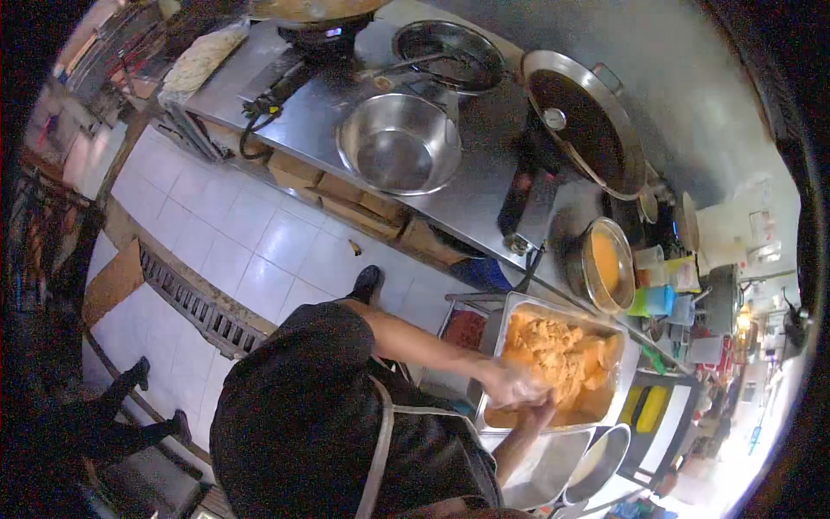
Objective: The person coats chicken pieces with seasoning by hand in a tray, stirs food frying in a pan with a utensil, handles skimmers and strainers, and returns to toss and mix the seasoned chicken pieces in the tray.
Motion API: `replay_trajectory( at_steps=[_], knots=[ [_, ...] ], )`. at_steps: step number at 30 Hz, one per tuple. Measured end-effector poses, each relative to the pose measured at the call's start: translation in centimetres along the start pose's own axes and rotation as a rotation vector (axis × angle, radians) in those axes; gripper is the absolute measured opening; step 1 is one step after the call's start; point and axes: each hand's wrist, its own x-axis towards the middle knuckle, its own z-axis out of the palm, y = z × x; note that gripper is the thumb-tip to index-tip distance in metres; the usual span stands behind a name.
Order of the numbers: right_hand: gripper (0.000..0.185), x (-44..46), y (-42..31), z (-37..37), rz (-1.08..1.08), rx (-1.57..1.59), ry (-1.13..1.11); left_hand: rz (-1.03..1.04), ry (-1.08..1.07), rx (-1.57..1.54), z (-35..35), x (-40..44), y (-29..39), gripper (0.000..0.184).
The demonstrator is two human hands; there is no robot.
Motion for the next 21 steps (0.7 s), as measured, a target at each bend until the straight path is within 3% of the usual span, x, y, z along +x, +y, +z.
replay_trajectory(
  at_steps=[2,5,6,7,8,10,12,13,15,17,20,21],
  knots=[
    [0.038,2.4,-1.1,-3.0,-0.04,-0.009,-0.058,0.114,-0.026,0.207,-1.4,-3.3,4.0,0.035],
    [0.038,7.9,-2.9,-8.8,0.091,0.095,-0.475,-0.118,-0.196,0.108,-5.5,-9.1,8.9,0.039],
    [0.038,7.2,-3.2,-7.2,0.015,-0.079,-0.143,-0.259,-0.257,0.012,-7.2,-10.9,10.5,0.038],
    [0.036,7.1,-3.6,-6.2,0.154,-0.013,-0.225,-0.307,-0.143,-0.011,-8.6,-13.8,10.6,0.036],
    [0.036,7.3,-3.6,-5.3,0.16,-0.016,-0.232,-0.355,-0.031,-0.038,-10.3,-17.0,12.1,0.034],
    [0.038,6.6,-2.9,-3.4,-0.058,0.063,-0.898,-0.405,0.313,-0.134,-12.7,-25.1,12.5,0.032],
    [0.042,-2.0,0.4,8.4,-0.429,-0.187,-0.332,-0.763,0.727,0.139,-13.1,-33.8,12.7,0.024],
    [0.037,-4.6,2.3,13.9,-0.415,-0.181,-0.362,-0.816,0.863,0.245,-12.9,-37.9,13.9,0.016],
    [0.034,-3.9,6.3,18.7,-0.399,-0.167,-0.49,-0.583,0.963,0.4,-12.4,-45.0,18.2,0.027],
    [0.028,-5.7,11.3,26.9,-0.225,-0.087,-0.633,-0.588,1.402,0.149,-10.3,-51.7,19.0,0.03],
    [0.032,-8.9,19.5,39.5,-0.224,-0.526,-0.77,-0.617,1.528,0.273,-8.3,-60.8,21.7,0.032],
    [0.033,-9.4,21.7,43.5,-0.147,-0.516,-0.824,-0.723,1.608,0.187,-7.9,-63.5,22.8,0.032]
  ],
)
